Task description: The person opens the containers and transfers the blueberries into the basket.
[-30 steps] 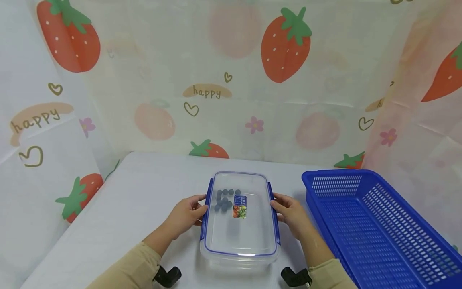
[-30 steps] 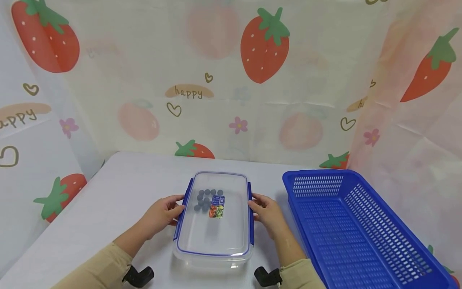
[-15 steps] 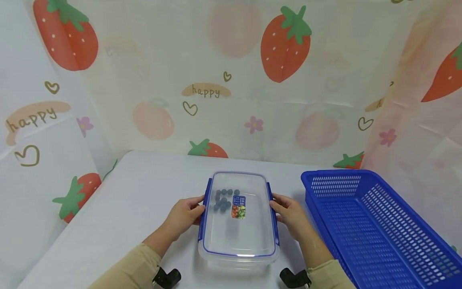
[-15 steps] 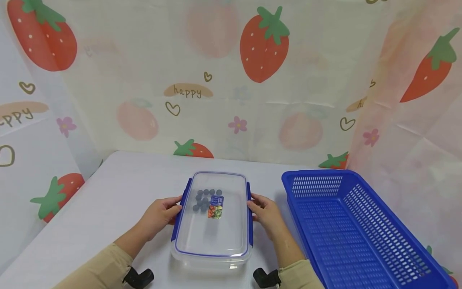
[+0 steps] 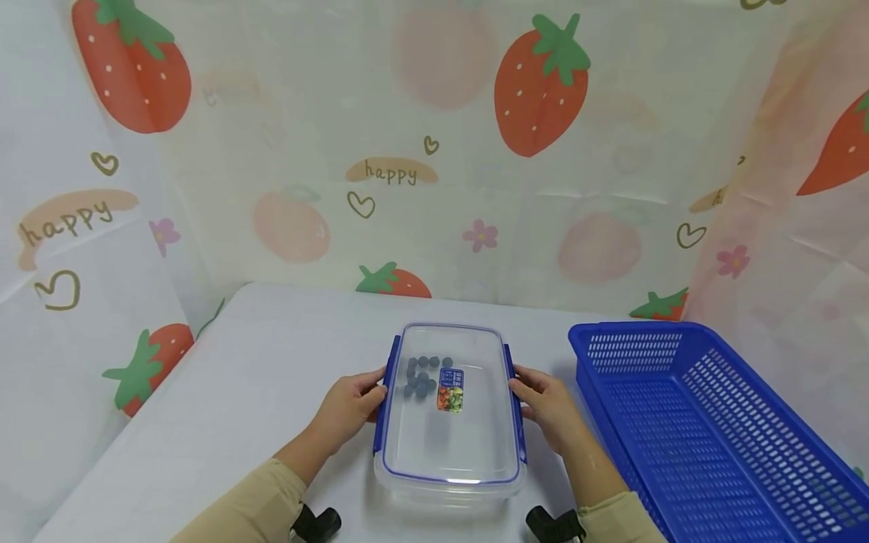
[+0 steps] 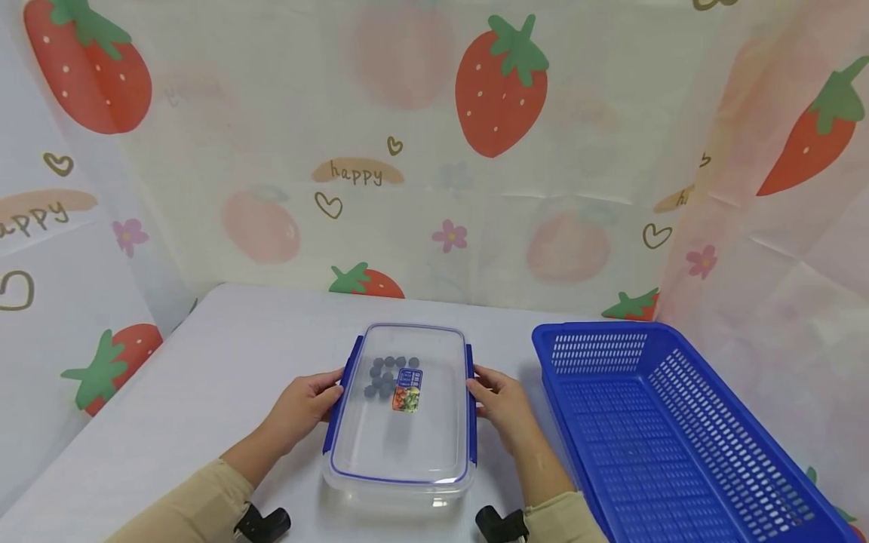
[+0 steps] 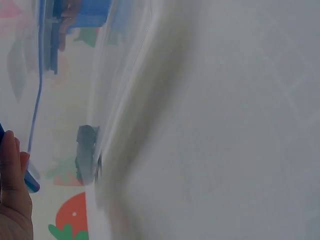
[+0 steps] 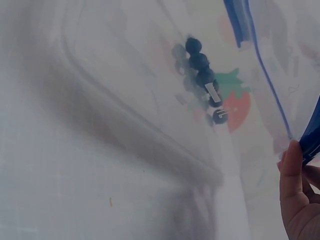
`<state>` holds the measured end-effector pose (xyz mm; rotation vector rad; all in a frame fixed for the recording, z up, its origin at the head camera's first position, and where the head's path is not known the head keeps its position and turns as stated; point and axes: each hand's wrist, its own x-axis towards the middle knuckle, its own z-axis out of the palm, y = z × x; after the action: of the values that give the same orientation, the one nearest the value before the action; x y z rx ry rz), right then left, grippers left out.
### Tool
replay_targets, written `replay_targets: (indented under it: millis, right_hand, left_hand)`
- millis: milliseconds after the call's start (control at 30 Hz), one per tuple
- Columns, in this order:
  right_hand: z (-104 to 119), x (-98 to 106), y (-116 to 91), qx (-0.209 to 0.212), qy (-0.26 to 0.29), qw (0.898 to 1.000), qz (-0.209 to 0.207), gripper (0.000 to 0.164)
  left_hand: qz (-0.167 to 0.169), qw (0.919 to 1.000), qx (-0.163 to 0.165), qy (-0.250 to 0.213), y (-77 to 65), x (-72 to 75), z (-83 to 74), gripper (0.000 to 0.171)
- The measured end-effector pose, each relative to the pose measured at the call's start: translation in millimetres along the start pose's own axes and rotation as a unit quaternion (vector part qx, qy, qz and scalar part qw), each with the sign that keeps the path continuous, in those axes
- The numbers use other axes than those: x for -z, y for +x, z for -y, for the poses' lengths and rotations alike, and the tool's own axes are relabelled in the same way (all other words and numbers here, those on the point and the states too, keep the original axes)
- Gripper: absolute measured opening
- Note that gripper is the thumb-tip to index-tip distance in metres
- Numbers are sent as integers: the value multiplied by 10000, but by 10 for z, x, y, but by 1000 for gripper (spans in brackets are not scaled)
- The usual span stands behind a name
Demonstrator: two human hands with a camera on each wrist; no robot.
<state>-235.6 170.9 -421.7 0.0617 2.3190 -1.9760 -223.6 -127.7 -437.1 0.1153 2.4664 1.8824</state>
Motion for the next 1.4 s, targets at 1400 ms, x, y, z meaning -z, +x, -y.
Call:
replay_targets:
  millis: [1400]
  right_hand:
    - [13,1,-7,-20,122,9999,61,42]
  left_hand:
    - [-116,9997,167,-119,-37,117,-157,40]
